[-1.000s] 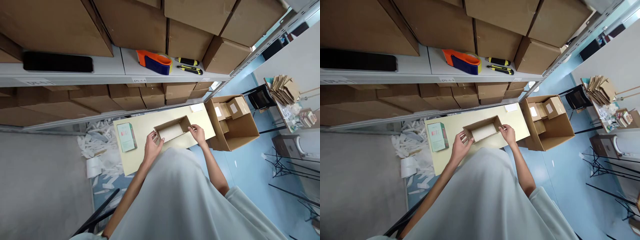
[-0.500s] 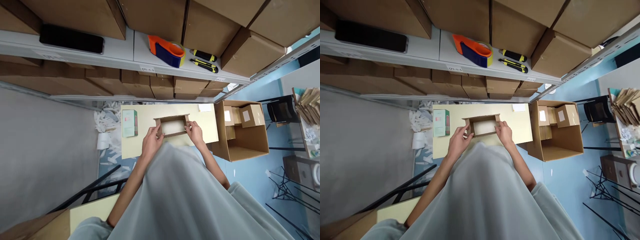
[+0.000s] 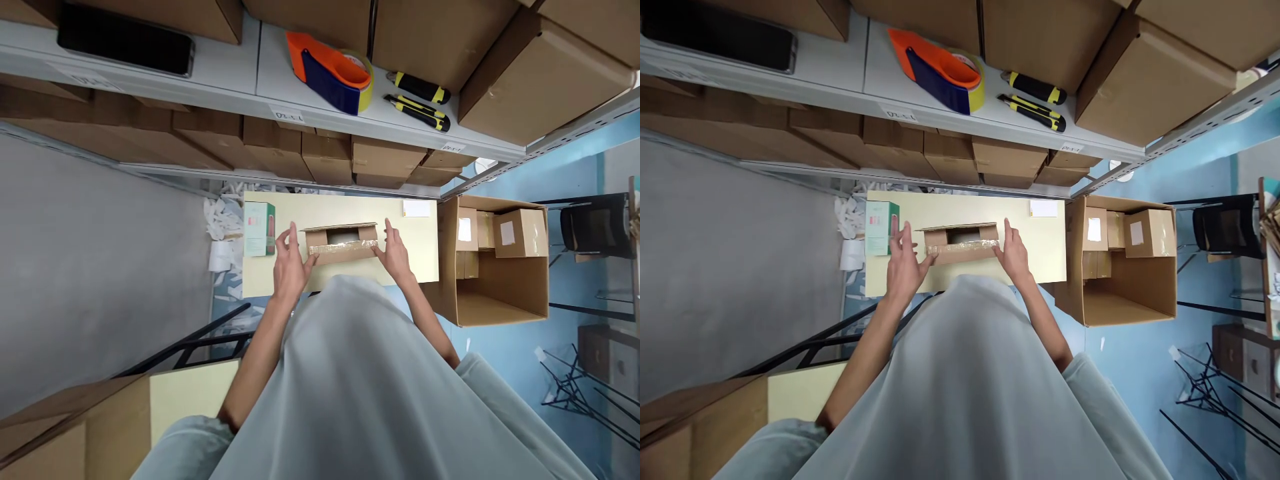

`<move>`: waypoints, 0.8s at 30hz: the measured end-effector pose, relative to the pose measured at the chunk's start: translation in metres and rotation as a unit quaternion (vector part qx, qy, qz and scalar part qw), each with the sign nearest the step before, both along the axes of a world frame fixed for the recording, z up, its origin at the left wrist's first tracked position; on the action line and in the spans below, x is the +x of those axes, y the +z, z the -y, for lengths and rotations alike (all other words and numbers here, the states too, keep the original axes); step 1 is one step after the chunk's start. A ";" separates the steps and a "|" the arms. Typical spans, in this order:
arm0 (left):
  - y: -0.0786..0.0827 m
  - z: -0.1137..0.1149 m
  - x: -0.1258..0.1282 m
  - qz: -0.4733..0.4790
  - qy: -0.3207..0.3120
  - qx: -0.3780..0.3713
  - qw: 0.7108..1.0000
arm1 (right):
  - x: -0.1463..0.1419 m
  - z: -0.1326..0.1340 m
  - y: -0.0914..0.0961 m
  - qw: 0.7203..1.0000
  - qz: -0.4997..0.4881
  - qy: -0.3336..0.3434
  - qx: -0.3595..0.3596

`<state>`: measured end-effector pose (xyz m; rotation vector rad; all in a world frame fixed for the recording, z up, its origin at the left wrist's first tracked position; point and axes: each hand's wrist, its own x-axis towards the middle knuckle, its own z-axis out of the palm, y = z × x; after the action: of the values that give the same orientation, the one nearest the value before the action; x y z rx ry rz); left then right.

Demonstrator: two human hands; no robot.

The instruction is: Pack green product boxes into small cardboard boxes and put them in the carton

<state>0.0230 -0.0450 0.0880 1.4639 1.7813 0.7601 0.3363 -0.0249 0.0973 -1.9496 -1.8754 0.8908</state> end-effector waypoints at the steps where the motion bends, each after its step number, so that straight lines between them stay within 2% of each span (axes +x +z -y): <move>1: -0.001 -0.003 -0.001 -0.011 -0.017 0.012 1.000 | 0.000 -0.002 0.000 1.000 0.011 0.006 0.009; 4: -0.005 -0.009 -0.007 -0.035 -0.077 0.023 0.996 | 0.000 -0.006 0.000 0.998 0.029 0.056 0.017; 6: -0.008 -0.009 -0.009 -0.035 -0.086 0.013 0.996 | -0.001 -0.006 0.000 0.997 0.043 0.069 0.001; 9: -0.013 -0.006 -0.006 -0.001 -0.064 -0.007 0.998 | -0.003 -0.002 -0.002 0.997 0.038 0.056 -0.030; 13: -0.019 -0.007 0.003 0.023 -0.047 -0.009 0.999 | -0.007 -0.004 -0.007 0.999 -0.021 0.023 -0.045; 16: -0.020 -0.020 0.005 0.001 -0.045 -0.023 0.999 | -0.010 -0.014 -0.011 0.997 -0.054 0.008 -0.055; 19: -0.019 -0.035 0.000 -0.023 -0.057 -0.040 0.997 | -0.012 -0.022 -0.012 0.997 -0.040 0.006 -0.058; 21: -0.019 -0.038 -0.006 -0.031 -0.070 -0.044 0.996 | -0.014 -0.019 -0.011 0.997 -0.035 0.003 -0.062; 24: -0.019 -0.027 -0.013 -0.017 -0.083 -0.048 0.995 | -0.016 0.002 -0.010 0.996 -0.057 -0.009 -0.073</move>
<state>0.0100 -0.0177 0.0693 1.5473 1.6722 0.5606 0.3199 -0.0268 0.0874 -1.9487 -1.7718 1.1380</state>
